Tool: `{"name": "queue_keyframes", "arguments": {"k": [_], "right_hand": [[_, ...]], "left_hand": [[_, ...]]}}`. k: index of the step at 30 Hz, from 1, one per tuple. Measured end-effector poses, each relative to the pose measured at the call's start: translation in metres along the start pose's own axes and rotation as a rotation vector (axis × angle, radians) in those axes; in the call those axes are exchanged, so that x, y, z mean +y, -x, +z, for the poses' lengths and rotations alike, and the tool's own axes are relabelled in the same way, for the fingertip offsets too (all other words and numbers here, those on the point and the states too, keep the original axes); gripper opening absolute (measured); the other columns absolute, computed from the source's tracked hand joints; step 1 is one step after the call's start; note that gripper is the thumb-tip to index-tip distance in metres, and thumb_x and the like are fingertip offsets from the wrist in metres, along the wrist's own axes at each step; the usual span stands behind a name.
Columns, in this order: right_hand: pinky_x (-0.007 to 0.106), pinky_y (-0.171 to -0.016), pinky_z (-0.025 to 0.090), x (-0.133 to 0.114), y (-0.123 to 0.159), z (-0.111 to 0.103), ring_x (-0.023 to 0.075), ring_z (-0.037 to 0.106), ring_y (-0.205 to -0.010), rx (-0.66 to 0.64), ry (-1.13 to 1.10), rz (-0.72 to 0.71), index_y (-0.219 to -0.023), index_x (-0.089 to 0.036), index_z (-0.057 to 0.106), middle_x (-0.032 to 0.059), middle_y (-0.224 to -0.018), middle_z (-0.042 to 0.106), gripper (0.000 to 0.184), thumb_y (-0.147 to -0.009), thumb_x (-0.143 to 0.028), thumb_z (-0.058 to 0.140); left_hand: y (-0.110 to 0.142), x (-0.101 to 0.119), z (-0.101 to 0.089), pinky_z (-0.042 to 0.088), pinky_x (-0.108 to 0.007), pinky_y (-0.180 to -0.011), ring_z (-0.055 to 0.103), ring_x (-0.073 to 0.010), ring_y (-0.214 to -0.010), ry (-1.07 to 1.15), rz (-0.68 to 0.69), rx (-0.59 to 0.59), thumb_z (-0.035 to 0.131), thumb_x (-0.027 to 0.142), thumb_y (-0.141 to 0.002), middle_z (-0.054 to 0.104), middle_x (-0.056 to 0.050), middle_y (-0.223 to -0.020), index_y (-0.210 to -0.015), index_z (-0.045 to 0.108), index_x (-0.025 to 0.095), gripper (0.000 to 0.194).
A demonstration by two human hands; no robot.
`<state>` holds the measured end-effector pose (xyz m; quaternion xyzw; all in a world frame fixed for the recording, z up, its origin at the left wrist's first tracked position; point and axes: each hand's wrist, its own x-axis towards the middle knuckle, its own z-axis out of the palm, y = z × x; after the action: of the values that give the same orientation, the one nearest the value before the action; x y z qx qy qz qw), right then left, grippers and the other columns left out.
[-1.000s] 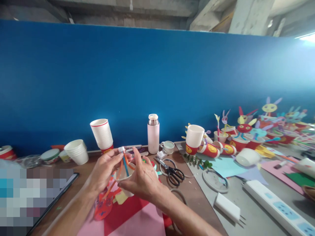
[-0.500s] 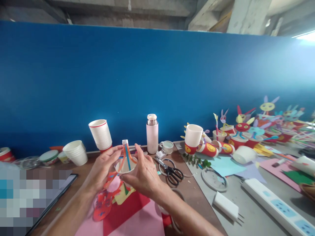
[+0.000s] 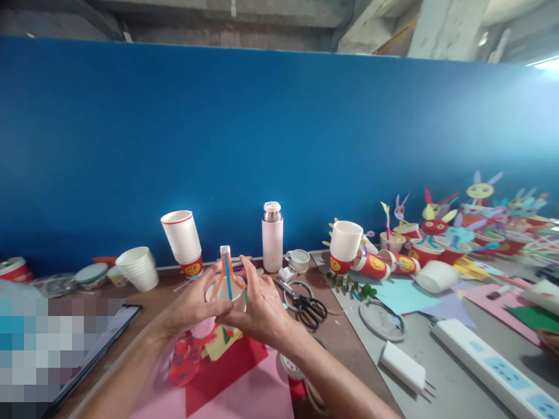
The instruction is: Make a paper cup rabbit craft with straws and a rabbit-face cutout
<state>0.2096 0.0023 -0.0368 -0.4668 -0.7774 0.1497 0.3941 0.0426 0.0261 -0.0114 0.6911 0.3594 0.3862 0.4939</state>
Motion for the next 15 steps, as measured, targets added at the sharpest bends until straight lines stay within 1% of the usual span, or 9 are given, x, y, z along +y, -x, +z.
{"name": "queue_keyframes", "arguments": {"k": [2, 3, 5, 7, 8, 9, 12, 15], "right_hand": [[0.038, -0.089, 0.034, 0.0, -0.001, -0.006, 0.0237, 0.049, -0.105, -0.034, 0.016, 0.009, -0.135, -0.02, 0.015, 0.0087, -0.116, 0.054, 0.094, -0.06, -0.036, 0.069], [0.037, -0.087, 0.035, 0.001, -0.002, -0.009, 0.0231, 0.05, -0.104, -0.047, 0.027, 0.013, -0.133, -0.02, 0.02, 0.0081, -0.114, 0.054, 0.088, -0.061, -0.036, 0.069], [0.034, -0.083, 0.037, 0.002, -0.003, -0.014, 0.0213, 0.053, -0.099, -0.074, 0.05, 0.013, -0.124, -0.021, 0.036, 0.006, -0.108, 0.057, 0.065, -0.067, -0.034, 0.064], [0.03, -0.08, 0.038, 0.004, -0.004, -0.016, 0.0195, 0.055, -0.093, -0.097, 0.071, -0.001, -0.111, -0.021, 0.049, 0.0038, -0.1, 0.06, 0.04, -0.073, -0.029, 0.059], [0.029, -0.078, 0.038, 0.005, -0.004, -0.015, 0.0187, 0.056, -0.091, -0.099, 0.082, -0.009, -0.106, -0.021, 0.052, 0.0032, -0.097, 0.061, 0.031, -0.075, -0.026, 0.056], [0.028, -0.076, 0.038, 0.006, -0.005, -0.014, 0.0182, 0.056, -0.089, -0.094, 0.092, -0.015, -0.103, -0.021, 0.054, 0.0029, -0.094, 0.062, 0.026, -0.077, -0.024, 0.053], [0.025, -0.073, 0.037, 0.008, -0.005, -0.011, 0.0171, 0.058, -0.085, -0.06, 0.117, -0.023, -0.101, -0.021, 0.055, 0.0026, -0.09, 0.064, 0.022, -0.08, -0.019, 0.049], [0.024, -0.072, 0.036, 0.008, -0.006, -0.009, 0.0161, 0.059, -0.084, -0.059, 0.125, -0.028, -0.1, -0.021, 0.056, 0.0019, -0.088, 0.066, 0.021, -0.083, -0.017, 0.045]], "left_hand": [[0.0, -0.001, -0.005, 0.032, -0.04, -0.097, 0.041, -0.0298, -0.12, 0.012, 0.002, 0.042, 0.073, 0.019, -0.059, 0.058, -0.008, -0.118, -0.121, 0.047, 0.023, 0.067], [0.0, 0.0, -0.007, 0.033, -0.04, -0.096, 0.041, -0.03, -0.12, 0.029, -0.002, 0.067, 0.073, 0.018, -0.058, 0.058, -0.008, -0.118, -0.119, 0.048, 0.023, 0.067], [-0.001, 0.001, -0.011, 0.038, -0.038, -0.093, 0.043, -0.0299, -0.118, 0.083, -0.018, 0.083, 0.073, 0.016, -0.057, 0.058, -0.008, -0.117, -0.119, 0.049, 0.023, 0.067], [-0.001, 0.002, -0.012, 0.041, -0.037, -0.089, 0.048, -0.0295, -0.113, 0.134, -0.027, 0.041, 0.072, 0.015, -0.059, 0.06, -0.009, -0.115, -0.119, 0.048, 0.022, 0.065], [-0.001, 0.003, -0.011, 0.042, -0.036, -0.088, 0.05, -0.0291, -0.111, 0.141, -0.022, 0.024, 0.071, 0.015, -0.059, 0.06, -0.01, -0.114, -0.119, 0.048, 0.021, 0.064], [-0.001, 0.003, -0.011, 0.041, -0.036, -0.089, 0.05, -0.0287, -0.111, 0.134, -0.015, 0.018, 0.071, 0.015, -0.059, 0.06, -0.01, -0.115, -0.118, 0.048, 0.02, 0.063], [-0.001, 0.002, -0.009, 0.037, -0.038, -0.094, 0.046, -0.0292, -0.115, 0.102, -0.017, 0.042, 0.072, 0.016, -0.059, 0.056, -0.012, -0.119, -0.117, 0.049, 0.019, 0.062], [-0.001, 0.0, -0.01, 0.035, -0.041, -0.095, 0.044, -0.03, -0.117, 0.102, -0.036, 0.003, 0.071, 0.019, -0.061, 0.053, -0.013, -0.123, -0.12, 0.046, 0.018, 0.064]]}}
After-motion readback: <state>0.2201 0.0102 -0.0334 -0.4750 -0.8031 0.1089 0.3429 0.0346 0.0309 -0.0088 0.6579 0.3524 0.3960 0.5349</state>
